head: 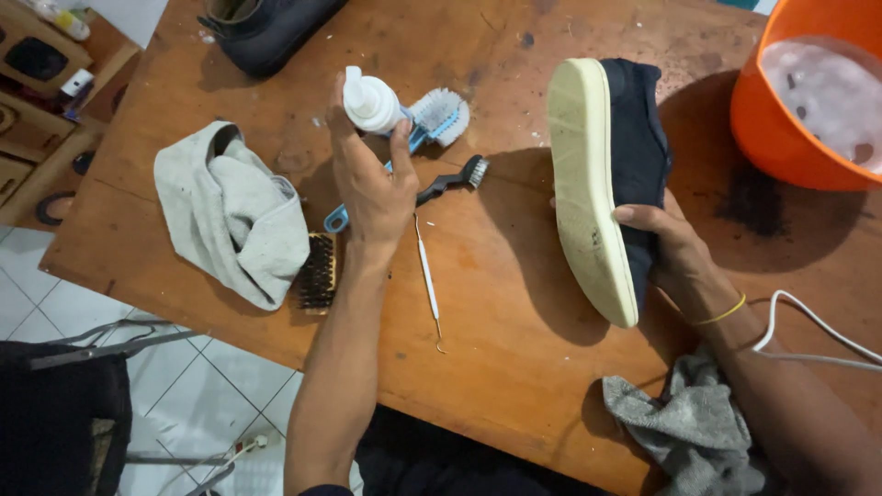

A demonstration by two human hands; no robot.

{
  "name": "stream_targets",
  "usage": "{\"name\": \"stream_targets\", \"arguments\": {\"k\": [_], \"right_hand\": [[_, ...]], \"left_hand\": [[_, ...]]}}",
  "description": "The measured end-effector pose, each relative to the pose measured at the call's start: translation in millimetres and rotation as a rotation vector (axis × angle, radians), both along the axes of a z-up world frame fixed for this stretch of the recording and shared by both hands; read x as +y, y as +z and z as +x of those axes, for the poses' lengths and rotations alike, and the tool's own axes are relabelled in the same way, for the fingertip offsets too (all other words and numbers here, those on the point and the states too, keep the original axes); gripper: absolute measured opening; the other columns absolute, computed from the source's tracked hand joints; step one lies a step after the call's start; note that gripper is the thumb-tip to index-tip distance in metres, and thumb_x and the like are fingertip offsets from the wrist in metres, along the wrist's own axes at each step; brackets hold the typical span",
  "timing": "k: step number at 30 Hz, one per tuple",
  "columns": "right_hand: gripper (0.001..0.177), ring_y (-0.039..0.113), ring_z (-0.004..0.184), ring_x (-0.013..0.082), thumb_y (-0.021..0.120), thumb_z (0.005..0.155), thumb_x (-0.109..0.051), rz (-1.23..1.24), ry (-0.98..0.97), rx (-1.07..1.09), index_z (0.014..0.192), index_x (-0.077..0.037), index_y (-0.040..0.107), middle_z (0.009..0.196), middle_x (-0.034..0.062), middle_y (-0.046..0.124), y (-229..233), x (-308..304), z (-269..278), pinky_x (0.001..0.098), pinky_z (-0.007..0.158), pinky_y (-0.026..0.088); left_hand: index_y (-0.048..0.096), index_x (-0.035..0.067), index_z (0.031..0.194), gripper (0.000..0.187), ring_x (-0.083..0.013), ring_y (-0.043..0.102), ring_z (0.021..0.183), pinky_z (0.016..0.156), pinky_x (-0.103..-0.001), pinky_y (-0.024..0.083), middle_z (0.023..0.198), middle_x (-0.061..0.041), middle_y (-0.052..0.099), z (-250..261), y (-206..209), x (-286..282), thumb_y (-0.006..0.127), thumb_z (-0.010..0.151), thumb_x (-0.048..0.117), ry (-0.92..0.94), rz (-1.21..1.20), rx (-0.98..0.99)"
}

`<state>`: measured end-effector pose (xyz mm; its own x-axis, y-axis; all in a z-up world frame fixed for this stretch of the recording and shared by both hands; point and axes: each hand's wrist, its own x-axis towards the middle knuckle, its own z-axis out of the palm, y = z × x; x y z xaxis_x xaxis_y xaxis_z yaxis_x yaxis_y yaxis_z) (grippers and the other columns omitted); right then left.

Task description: The person scrubs a black sneaker with a small brush, wipes it with a cloth, applies a cleaning solution, and continues scrubbing the upper and sole. The person handles the shoe, brush, cloth, and cleaning solution throughout the process.

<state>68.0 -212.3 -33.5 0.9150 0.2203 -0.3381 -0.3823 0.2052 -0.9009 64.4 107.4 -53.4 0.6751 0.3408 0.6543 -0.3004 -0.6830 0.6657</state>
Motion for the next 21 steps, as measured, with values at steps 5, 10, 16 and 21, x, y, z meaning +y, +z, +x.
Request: {"name": "stream_targets", "arguments": {"k": [5, 10, 16, 21], "right_hand": [[0.086, 0.069, 0.108, 0.0424, 0.066, 0.065, -0.015, 0.005, 0.101, -0.006, 0.146, 0.007, 0.045, 0.127, 0.0259, 0.064, 41, 22, -8, 0.0489, 0.099, 0.056], [0.083, 0.066, 0.106, 0.0276, 0.067, 0.068, -0.02, -0.116, 0.003, 0.007, 0.146, -0.003, 0.046, 0.125, 0.0149, 0.065, 12, 9, -5, 0.0385, 0.09, 0.055], [0.072, 0.063, 0.094, 0.0174, 0.069, 0.069, -0.025, -0.183, -0.022, 0.038, 0.137, -0.009, 0.051, 0.115, 0.006, 0.066, -12, -8, -1, 0.0292, 0.081, 0.052], [0.065, 0.068, 0.088, 0.0165, 0.069, 0.073, -0.025, -0.173, 0.016, 0.021, 0.134, -0.007, 0.058, 0.111, 0.0052, 0.07, -11, -5, 0, 0.027, 0.078, 0.057]], "left_hand": [[0.029, 0.009, 0.158, 0.061, -0.0343, 0.058, 0.143, 0.105, -0.034, 0.065, 0.16, -0.019, 0.041, -4, 3, -5, 0.066, 0.112, 0.023, -0.072, -0.033, -0.02], [0.033, 0.005, 0.154, 0.059, -0.0369, 0.053, 0.144, 0.116, -0.041, 0.056, 0.154, -0.021, 0.047, -7, 9, -8, 0.067, 0.109, 0.021, -0.102, -0.017, -0.051], [0.035, 0.008, 0.153, 0.06, -0.0357, 0.06, 0.133, 0.101, -0.038, 0.061, 0.146, -0.017, 0.052, 0, -7, -10, 0.068, 0.107, 0.028, -0.079, -0.015, -0.023], [0.037, 0.011, 0.154, 0.061, -0.0323, 0.052, 0.152, 0.131, -0.04, 0.044, 0.159, -0.011, 0.049, -6, -2, -12, 0.071, 0.105, 0.024, -0.045, -0.023, -0.014]]}}
